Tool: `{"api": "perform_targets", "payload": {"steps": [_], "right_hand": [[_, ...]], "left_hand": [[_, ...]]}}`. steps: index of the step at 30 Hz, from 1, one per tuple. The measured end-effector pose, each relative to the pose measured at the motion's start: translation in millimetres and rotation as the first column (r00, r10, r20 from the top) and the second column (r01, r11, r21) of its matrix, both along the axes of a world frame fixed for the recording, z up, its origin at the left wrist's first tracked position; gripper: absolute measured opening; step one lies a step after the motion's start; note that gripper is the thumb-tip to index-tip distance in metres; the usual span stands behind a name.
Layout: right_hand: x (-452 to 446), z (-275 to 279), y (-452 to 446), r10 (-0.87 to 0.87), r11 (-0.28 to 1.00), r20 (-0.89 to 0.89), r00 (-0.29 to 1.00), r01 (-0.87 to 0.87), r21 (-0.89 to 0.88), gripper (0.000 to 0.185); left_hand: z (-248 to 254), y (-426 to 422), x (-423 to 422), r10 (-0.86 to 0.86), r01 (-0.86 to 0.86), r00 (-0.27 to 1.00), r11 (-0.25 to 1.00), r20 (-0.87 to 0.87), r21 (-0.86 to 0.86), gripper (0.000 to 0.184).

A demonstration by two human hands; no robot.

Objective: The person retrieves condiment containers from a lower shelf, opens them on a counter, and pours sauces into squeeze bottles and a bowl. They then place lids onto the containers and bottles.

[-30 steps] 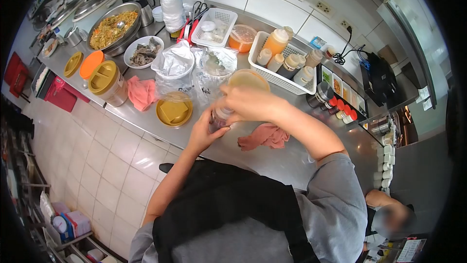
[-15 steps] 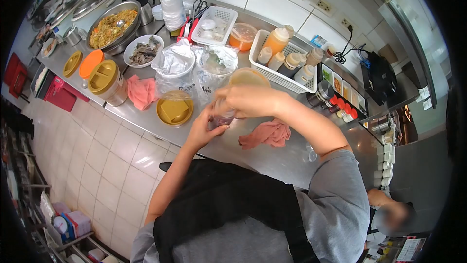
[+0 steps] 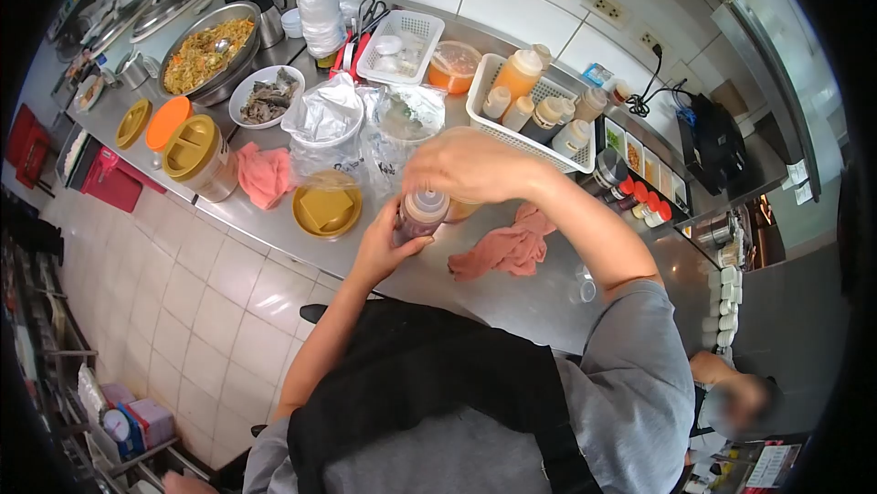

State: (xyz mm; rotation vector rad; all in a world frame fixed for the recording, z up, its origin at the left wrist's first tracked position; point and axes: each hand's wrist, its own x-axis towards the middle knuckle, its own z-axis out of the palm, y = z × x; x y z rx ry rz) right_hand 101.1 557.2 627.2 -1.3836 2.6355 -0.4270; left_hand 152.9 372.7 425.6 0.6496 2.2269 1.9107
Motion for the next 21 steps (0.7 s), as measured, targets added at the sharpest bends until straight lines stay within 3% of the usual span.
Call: {"api": "perform_targets", "payload": {"steps": [2,4,6,7,10,13,16,17,20,21], "right_hand": [[-0.1,12.4,-1.4,-0.156,0.953,0.042,0.987,0.139,0.27,0.054],[-7.6,29.3,-2.8,-0.391,0.776,0.013,0.92,0.323,0.542,0.058],[-5.5,13.8,4.6,-0.186,0.977,0.14,0.973,0.167,0.137,0.046],[-4.0,7.7,7.7,-0.063,0.993,0.167,0.984,0.079,-0.087,0.04],[-3.9,5.0,6.1,-0.126,0.969,0.025,0.992,0.118,0.217,0.04],[-6.1,29.7,4.5,-0.355,0.88,0.084,0.931,0.303,0.366,0.043],[3.5,4.6,5.4,0.082,0.996,0.074,0.994,-0.084,0.016,0.046],[3.7,4.0,7.9,-0.096,0.983,0.109,0.989,0.077,0.168,0.045],[-5.4,22.1,1.0,-0.403,0.806,0.096,0.91,0.303,0.508,0.038],[-4.7,14.3,4.8,-0.195,0.95,0.112,0.974,0.159,0.267,0.037]], "left_hand": [[-0.1,0.2,0.6,0.01,-0.01,1.0,1.0,-0.012,0.015,0.088],[4.3,-0.8,4.3,0.011,-0.011,1.0,1.0,0.005,0.022,0.086],[8.0,-0.6,2.3,0.012,-0.013,0.999,1.0,0.033,0.028,0.085],[6.4,-0.3,1.7,0.015,-0.015,0.999,1.0,0.033,0.018,0.085],[7.4,-1.1,-0.2,0.013,-0.013,0.999,1.0,0.036,0.005,0.086],[7.5,0.6,-0.7,-0.008,0.006,0.999,0.999,0.038,0.048,0.087],[1.2,2.4,-1.6,0.006,-0.006,1.0,0.998,0.001,0.07,0.086],[0.6,4.0,-0.1,0.035,-0.034,0.999,0.998,-0.019,0.061,0.083],[7.8,1.4,1.7,0.013,-0.013,1.0,1.0,0.014,0.012,0.087],[9.7,1.2,0.1,-0.009,0.009,0.999,1.0,0.039,-0.004,0.09]]}}
